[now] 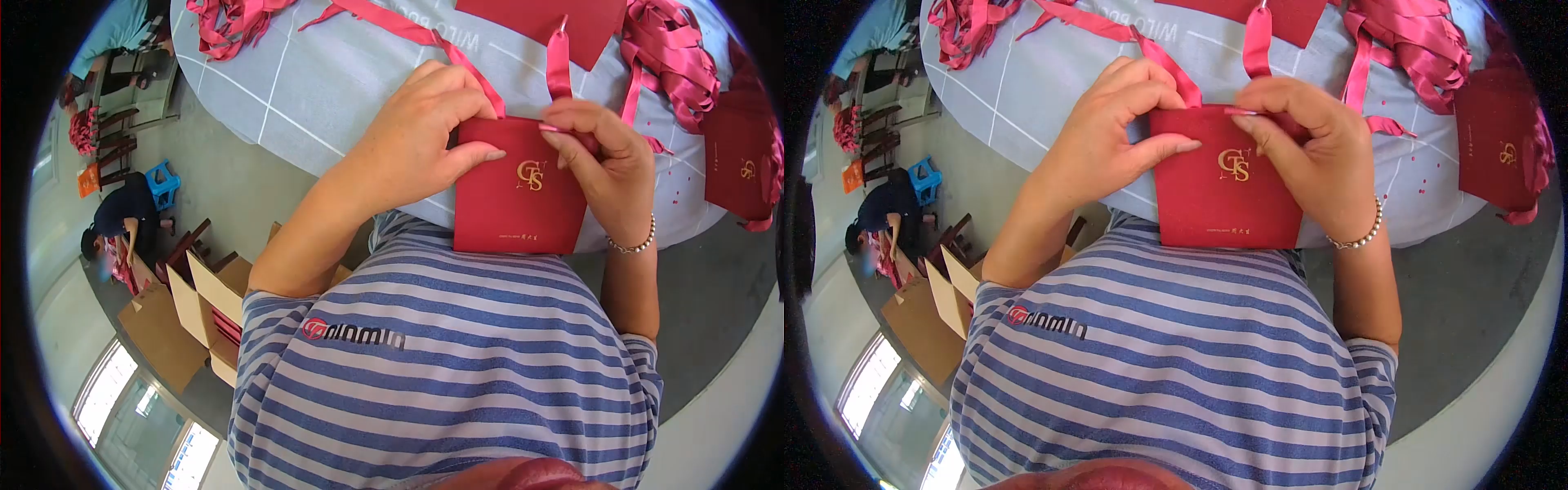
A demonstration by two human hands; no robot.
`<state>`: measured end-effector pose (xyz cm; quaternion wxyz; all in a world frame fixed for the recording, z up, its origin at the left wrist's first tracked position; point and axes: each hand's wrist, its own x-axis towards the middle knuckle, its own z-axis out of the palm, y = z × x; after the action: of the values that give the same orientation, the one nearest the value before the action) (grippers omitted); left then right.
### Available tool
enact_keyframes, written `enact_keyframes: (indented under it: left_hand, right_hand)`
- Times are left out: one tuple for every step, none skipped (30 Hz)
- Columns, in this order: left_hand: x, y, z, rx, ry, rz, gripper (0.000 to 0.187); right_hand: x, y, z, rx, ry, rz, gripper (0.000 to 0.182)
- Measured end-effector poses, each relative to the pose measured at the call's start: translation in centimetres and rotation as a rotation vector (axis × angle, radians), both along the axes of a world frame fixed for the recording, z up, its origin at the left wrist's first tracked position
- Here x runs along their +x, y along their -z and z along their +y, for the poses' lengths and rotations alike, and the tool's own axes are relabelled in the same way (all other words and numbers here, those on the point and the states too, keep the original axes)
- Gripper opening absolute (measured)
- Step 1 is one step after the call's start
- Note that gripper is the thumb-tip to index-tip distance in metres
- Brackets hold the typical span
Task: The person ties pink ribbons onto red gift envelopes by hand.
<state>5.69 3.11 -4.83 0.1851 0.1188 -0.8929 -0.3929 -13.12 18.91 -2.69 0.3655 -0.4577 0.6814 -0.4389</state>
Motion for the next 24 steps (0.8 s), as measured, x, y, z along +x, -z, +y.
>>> enact_keyframes:
  left_hand:
    - [0.2,0.1,0.2,0.031,-0.018,-0.008,0.03]
    - [0.2,0.2,0.2,0.035,-0.019,-0.012,0.03]
    - [0.2,0.1,0.0,0.041,-0.025,-0.033,0.029]
    - [0.2,0.1,0.0,0.047,-0.032,-0.054,0.028]
    - [0.2,0.0,0.1,0.048,-0.032,-0.057,0.028]
    - [0.1,0.1,0.1,0.055,-0.033,-0.054,0.027]
    - [0.1,0.1,0.2,0.063,-0.032,-0.051,0.026]
    - [0.0,0.0,0.2,0.065,-0.029,-0.053,0.026]
    - [0.0,-0.1,0.2,0.042,-0.023,-0.058,0.025]
    - [0.0,-0.1,0.1,0.018,-0.018,-0.064,0.025]
    - [0.1,-0.1,0.2,0.02,-0.019,-0.066,0.025]
    - [0.1,0.0,0.1,0.023,-0.018,-0.063,0.024]
    - [0.1,0.0,0.1,0.025,-0.017,-0.059,0.024]
    - [0.1,0.1,0.1,0.024,-0.018,-0.06,0.024]
    - [0.1,0.2,0.1,0.03,-0.022,-0.054,0.024]
    - [0.1,0.3,0.1,0.036,-0.025,-0.047,0.024]
    - [0.1,0.2,0.1,0.036,-0.025,-0.046,0.024]
    - [0.1,0.2,0.2,0.027,-0.025,-0.048,0.023]
    - [0.1,0.1,0.1,0.019,-0.026,-0.051,0.023]
    - [0.2,0.1,0.1,0.018,-0.026,-0.05,0.023]
    - [0.2,0.1,0.1,0.016,-0.021,-0.046,0.023]
    - [0.2,0.1,0.1,0.014,-0.016,-0.042,0.022]
    - [0.2,0.2,0.1,0.015,-0.016,-0.041,0.022]
    - [0.2,0.2,0.1,0.01,-0.019,-0.044,0.022]
  right_hand:
    - [0.2,0.5,0.0,-0.113,0.025,0.168,0.015]
    - [0.3,0.8,0.0,-0.227,0.051,0.336,0.015]
    - [0.6,0.8,0.1,-0.223,0.05,0.333,0.015]
    - [1.0,0.7,0.2,-0.257,0.014,0.413,0.016]
    - [1.3,0.6,0.3,-0.292,-0.021,0.493,0.017]
    - [1.6,0.7,0.4,-0.291,-0.02,0.49,0.017]
    - [1.9,0.9,0.6,-0.298,0.007,0.478,0.017]
    - [2.2,1.0,0.8,-0.305,0.034,0.467,0.019]
    - [2.3,1.0,0.9,-0.302,0.035,0.466,0.019]
    - [2.5,1.1,1.0,-0.327,0.068,0.513,0.018]
    - [2.7,1.1,1.0,-0.352,0.099,0.559,0.018]
    - [2.7,1.3,1.0,-0.352,0.097,0.558,0.018]
    - [2.8,1.6,1.0,-0.361,0.051,0.56,0.017]
    - [2.8,1.9,1.0,-0.37,0.005,0.562,0.017]
    - [3.0,2.2,0.9,-0.37,0.005,0.561,0.017]
    - [3.2,2.3,0.7,-0.374,0.011,0.558,0.016]
    - [3.5,2.4,0.6,-0.377,0.017,0.555,0.015]
    - [3.7,2.4,0.5,-0.377,0.016,0.555,0.015]
    - [3.9,2.4,0.5,-0.338,0.047,0.493,0.014]
    - [4.1,2.3,0.4,-0.299,0.077,0.431,0.013]
    - [4.2,2.3,0.3,-0.299,0.077,0.432,0.013]
    - [4.2,2.2,0.2,-0.285,0.072,0.419,0.013]
    - [4.2,2.2,0.1,-0.271,0.067,0.406,0.012]
    - [4.2,2.3,0.0,-0.271,0.066,0.407,0.012]
